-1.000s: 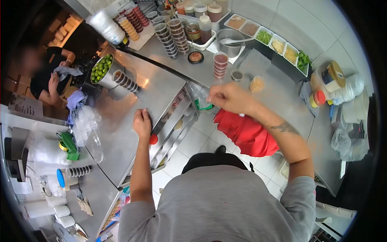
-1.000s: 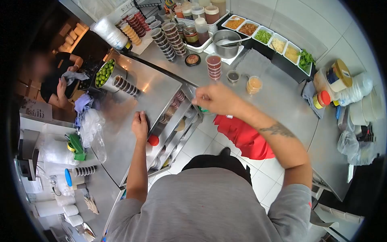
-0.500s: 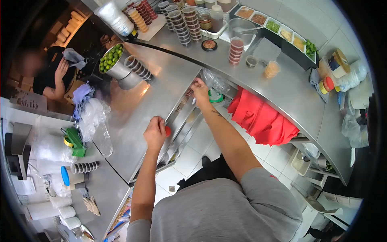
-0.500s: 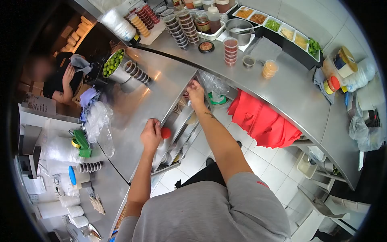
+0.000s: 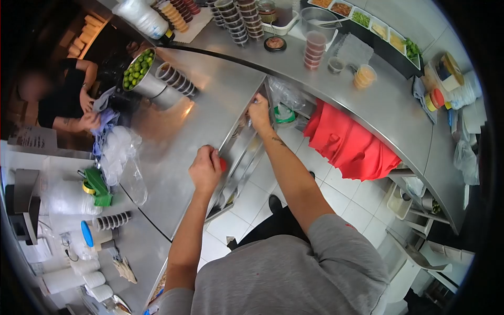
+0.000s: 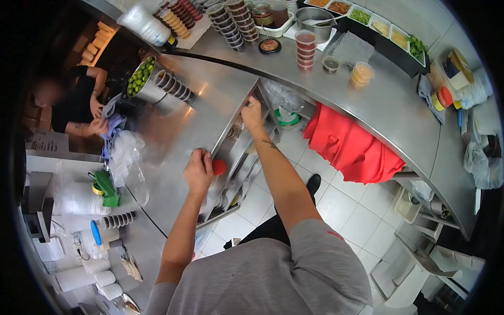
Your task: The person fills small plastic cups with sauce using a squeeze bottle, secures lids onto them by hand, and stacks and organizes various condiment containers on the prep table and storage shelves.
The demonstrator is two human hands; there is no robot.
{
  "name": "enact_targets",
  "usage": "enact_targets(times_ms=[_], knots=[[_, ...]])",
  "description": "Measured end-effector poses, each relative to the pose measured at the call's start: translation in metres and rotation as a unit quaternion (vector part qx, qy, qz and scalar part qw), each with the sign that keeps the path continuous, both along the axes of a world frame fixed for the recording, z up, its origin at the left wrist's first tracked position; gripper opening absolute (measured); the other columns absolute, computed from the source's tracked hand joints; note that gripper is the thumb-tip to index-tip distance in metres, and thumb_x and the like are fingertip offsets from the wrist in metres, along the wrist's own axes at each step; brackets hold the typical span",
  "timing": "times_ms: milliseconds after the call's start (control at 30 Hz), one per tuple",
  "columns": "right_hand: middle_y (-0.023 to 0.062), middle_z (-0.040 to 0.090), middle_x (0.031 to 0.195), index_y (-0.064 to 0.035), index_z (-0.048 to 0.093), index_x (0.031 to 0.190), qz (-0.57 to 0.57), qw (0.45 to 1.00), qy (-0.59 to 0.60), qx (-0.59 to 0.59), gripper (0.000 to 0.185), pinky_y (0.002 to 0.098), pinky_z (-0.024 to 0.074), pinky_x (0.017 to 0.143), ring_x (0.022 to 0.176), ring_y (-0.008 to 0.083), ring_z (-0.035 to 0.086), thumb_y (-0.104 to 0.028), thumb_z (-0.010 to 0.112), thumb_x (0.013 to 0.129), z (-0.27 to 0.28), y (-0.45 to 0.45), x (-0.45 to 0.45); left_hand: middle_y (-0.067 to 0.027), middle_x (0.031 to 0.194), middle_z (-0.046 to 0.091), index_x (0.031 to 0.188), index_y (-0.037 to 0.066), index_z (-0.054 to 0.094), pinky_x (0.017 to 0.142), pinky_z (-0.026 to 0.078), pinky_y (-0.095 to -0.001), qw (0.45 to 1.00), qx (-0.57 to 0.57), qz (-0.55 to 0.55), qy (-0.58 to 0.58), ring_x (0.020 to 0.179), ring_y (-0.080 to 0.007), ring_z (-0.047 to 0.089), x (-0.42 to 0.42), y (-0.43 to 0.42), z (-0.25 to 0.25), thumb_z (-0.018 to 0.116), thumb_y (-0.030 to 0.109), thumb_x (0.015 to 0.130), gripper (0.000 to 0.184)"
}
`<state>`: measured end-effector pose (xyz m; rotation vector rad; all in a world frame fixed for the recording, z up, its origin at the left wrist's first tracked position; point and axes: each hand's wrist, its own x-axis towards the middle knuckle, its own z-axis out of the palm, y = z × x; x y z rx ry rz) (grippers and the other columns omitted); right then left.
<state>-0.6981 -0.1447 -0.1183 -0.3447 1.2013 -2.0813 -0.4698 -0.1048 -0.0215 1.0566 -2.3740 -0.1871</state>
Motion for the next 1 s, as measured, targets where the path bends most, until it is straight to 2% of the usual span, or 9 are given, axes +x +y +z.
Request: enact_targets(times_ms=[100,200,300,400,500,700,800,900,1000], knots=[[0.0070,0.067,0.100,0.0002,0.065,0.106,0.008,0.986,0.168,0.001,0.024,0.0305,0.0488,0.085,0.094,0.0191,0.062,-0.004,0.064,0.082,0.003,0.003,0.005,-0.0077,0.083,0.062,0.091,0.010,0.055,0.057,0.048,-0.0407,1.000,0.005,0.001,-0.012,0.068,-0.0301,0.063,0.000,0.000,0.001,0.061,0.021,0.090,0.012],[0.0128,0.060,0.119,-0.0001,0.062,0.112,-0.156,0.940,0.298,0.053,0.031,0.0329,0.0454,0.093,0.110,0.0268,0.058,-0.006,0.063,0.081,0.003,-0.009,0.010,-0.0079,0.083,0.062,0.092,0.010,0.056,0.057,0.048,-0.0405,0.999,0.027,0.006,-0.024,0.068,-0.0296,0.063,-0.001,0.004,0.006,0.064,0.025,0.089,0.018],[0.0162,0.047,0.134,-0.0013,0.059,0.117,-0.167,0.934,0.307,0.075,0.035,0.0348,0.0417,0.100,0.122,0.0335,0.049,-0.008,0.060,0.082,-0.001,-0.016,0.014,-0.0088,0.073,0.058,0.090,0.007,0.055,0.053,0.045,-0.0370,1.000,-0.010,-0.004,-0.018,0.057,-0.0252,0.056,-0.003,0.003,0.005,0.070,0.026,0.084,0.024],[0.0152,0.047,0.133,0.0012,0.054,0.123,-0.135,0.949,0.273,0.076,0.039,0.0340,0.0405,0.100,0.121,0.0282,0.049,-0.011,0.059,0.086,-0.005,-0.018,0.014,-0.0084,0.072,0.057,0.091,0.007,0.056,0.052,0.044,-0.0365,1.000,-0.003,-0.007,-0.019,0.055,-0.0242,0.055,-0.003,0.004,0.007,0.071,0.027,0.083,0.027],[0.0163,0.046,0.134,0.0028,0.052,0.124,-0.107,0.985,0.042,-0.128,0.043,0.0336,0.0379,0.103,0.125,0.0300,0.046,-0.011,0.062,0.085,-0.038,-0.036,0.013,-0.0075,0.083,0.060,0.092,0.008,0.056,0.053,0.047,-0.0376,0.999,0.018,-0.003,-0.042,0.063,-0.0266,0.061,-0.001,0.004,0.009,0.070,0.031,0.084,0.028],[0.0143,0.042,0.135,0.0009,0.052,0.126,-0.147,0.926,0.347,0.016,0.049,0.0324,0.0372,0.105,0.126,0.0283,0.046,0.003,0.066,0.079,-0.006,-0.007,0.027,-0.0076,0.081,0.060,0.092,0.008,0.057,0.052,0.046,-0.0359,0.998,0.023,0.003,-0.051,0.060,-0.0249,0.059,-0.002,0.005,0.010,0.071,0.033,0.083,0.031],[0.0131,0.041,0.137,0.0007,0.052,0.125,-0.095,0.970,0.220,-0.038,0.049,0.0322,0.0407,0.101,0.125,0.0264,0.046,0.003,0.066,0.079,-0.004,0.000,0.034,-0.0075,0.080,0.059,0.091,0.007,0.057,0.052,0.046,-0.0353,0.999,0.018,-0.004,-0.033,0.059,-0.0239,0.058,-0.002,0.005,0.007,0.072,0.034,0.083,0.032],[0.0105,0.051,0.128,0.0002,0.055,0.122,-0.131,0.960,0.246,-0.022,0.045,0.0304,0.0450,0.095,0.116,0.0224,0.052,0.005,0.067,0.078,-0.009,-0.006,0.035,-0.0059,0.071,0.054,0.093,0.007,0.057,0.052,0.043,-0.0323,1.000,0.011,-0.004,-0.016,0.054,-0.0185,0.050,-0.002,0.005,0.004,0.075,0.030,0.081,0.032],[0.0066,0.059,0.117,-0.0007,0.056,0.119,-0.002,0.993,0.120,-0.005,0.043,0.0271,0.0431,0.095,0.111,0.0166,0.053,0.004,0.068,0.078,-0.011,0.001,0.030,-0.0055,0.070,0.053,0.094,0.007,0.057,0.052,0.043,-0.0318,1.000,0.014,-0.007,-0.022,0.054,-0.0184,0.050,-0.002,0.005,0.007,0.075,0.031,0.080,0.032]])
